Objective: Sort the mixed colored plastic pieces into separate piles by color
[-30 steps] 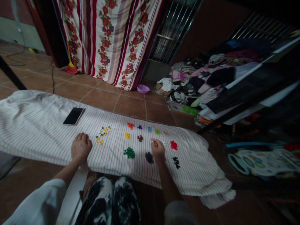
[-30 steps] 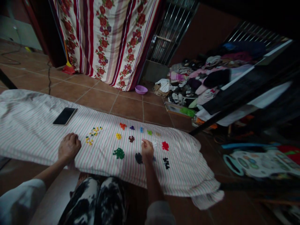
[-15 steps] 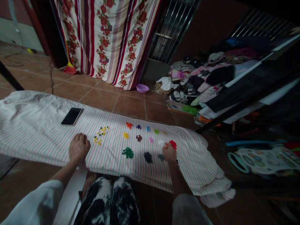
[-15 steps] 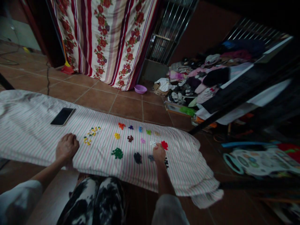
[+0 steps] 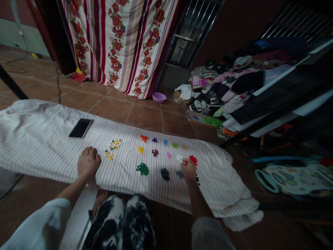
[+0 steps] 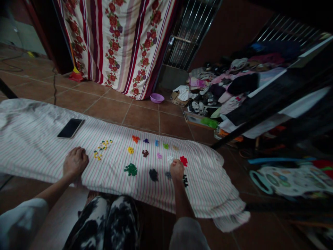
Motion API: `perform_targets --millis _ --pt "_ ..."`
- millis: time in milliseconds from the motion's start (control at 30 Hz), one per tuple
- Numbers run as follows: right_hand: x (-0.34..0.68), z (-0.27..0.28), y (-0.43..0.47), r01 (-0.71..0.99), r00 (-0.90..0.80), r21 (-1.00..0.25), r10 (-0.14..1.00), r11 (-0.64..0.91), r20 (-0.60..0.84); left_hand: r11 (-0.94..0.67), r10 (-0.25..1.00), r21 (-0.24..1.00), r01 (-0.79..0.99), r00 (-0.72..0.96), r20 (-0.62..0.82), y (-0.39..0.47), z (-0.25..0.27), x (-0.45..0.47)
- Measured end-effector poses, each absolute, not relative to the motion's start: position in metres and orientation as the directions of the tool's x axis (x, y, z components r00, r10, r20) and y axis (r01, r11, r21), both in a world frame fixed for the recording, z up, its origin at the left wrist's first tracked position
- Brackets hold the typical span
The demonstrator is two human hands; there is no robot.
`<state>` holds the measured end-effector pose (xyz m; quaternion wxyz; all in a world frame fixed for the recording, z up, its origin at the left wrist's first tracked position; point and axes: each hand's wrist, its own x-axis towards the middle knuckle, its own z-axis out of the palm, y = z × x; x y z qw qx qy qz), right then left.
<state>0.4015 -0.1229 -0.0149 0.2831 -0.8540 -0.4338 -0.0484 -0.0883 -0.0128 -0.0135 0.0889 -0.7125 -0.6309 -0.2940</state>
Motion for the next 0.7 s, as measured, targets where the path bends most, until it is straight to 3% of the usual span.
perform_targets --millis 200,400,600,700 --pt "0.401 -0.008 -0.123 0.758 0.629 -0.456 0.707 -0.466 0.324 -0.172 0.853 0.253 0.952 0.015 0.521 -0.011 -0.015 -0.088" --pt "0.374 0.002 -0.116 0.801 0.564 -0.486 0.715 -0.351 0.413 -0.157 0.86 0.275 0.949 -0.005 0.51 -0.01 -0.02 -0.088" --pt "0.318 0.007 -0.089 0.818 0.434 -0.554 0.8 -0.156 0.415 -0.135 0.865 0.285 0.949 -0.027 0.5 -0.01 -0.02 -0.087" --pt "0.283 0.007 -0.075 0.81 0.292 -0.587 0.867 0.0 0.403 -0.138 0.866 0.297 0.945 -0.03 0.499 -0.009 -0.021 -0.087"
